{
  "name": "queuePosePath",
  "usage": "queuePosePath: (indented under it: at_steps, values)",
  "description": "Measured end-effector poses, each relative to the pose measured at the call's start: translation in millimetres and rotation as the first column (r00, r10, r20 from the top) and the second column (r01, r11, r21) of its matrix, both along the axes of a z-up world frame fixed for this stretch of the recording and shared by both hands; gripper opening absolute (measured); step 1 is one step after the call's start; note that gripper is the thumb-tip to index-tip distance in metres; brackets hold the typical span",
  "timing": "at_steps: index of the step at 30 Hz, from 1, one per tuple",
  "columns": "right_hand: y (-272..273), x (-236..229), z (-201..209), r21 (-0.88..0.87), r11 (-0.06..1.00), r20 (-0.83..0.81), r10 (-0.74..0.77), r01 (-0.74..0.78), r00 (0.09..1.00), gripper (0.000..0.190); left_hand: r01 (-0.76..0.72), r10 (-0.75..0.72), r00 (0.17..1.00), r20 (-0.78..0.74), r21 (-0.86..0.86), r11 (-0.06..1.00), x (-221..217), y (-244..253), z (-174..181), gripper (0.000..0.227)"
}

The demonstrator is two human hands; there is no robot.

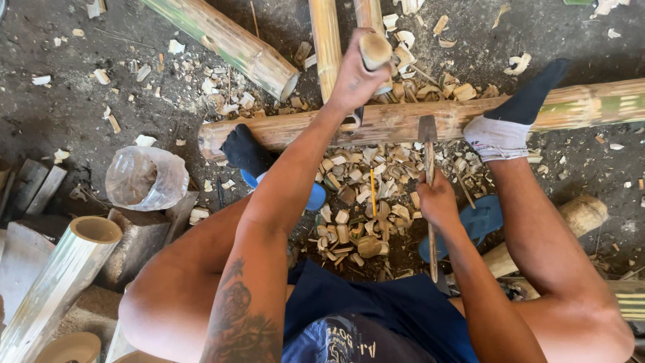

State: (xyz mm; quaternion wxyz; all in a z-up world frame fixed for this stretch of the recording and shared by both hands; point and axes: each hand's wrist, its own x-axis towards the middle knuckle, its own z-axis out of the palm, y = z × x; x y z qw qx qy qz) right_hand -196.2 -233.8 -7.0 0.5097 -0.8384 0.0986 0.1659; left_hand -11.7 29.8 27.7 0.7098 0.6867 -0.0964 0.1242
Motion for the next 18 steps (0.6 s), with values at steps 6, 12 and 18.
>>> queuePosePath:
  at_steps: [6,12,18]
  values:
    - [-4.7,1.1,9.7,-0.022,0.998,0.028,0.052,-0.051,0.998,0.009,0.081,-0.044,0.985,-0.169,0.218,0.973,0.3,-17.8,-18.2,0.058]
    - [-8.7,5.1,12.2,0.095,0.995,0.051,-0.002,-0.003,0.999,0.011,0.096,-0.071,0.991,-0.114,0.236,0.967,-5.4,-18.6,-22.5,0.057]
    - [-12.7,14.4,31.1,0.178,0.979,-0.070,-0.090,0.101,0.993,0.013,0.341,-0.258,0.903,-0.343,0.210,0.916,-1.8,-17.6,-13.8,0.078]
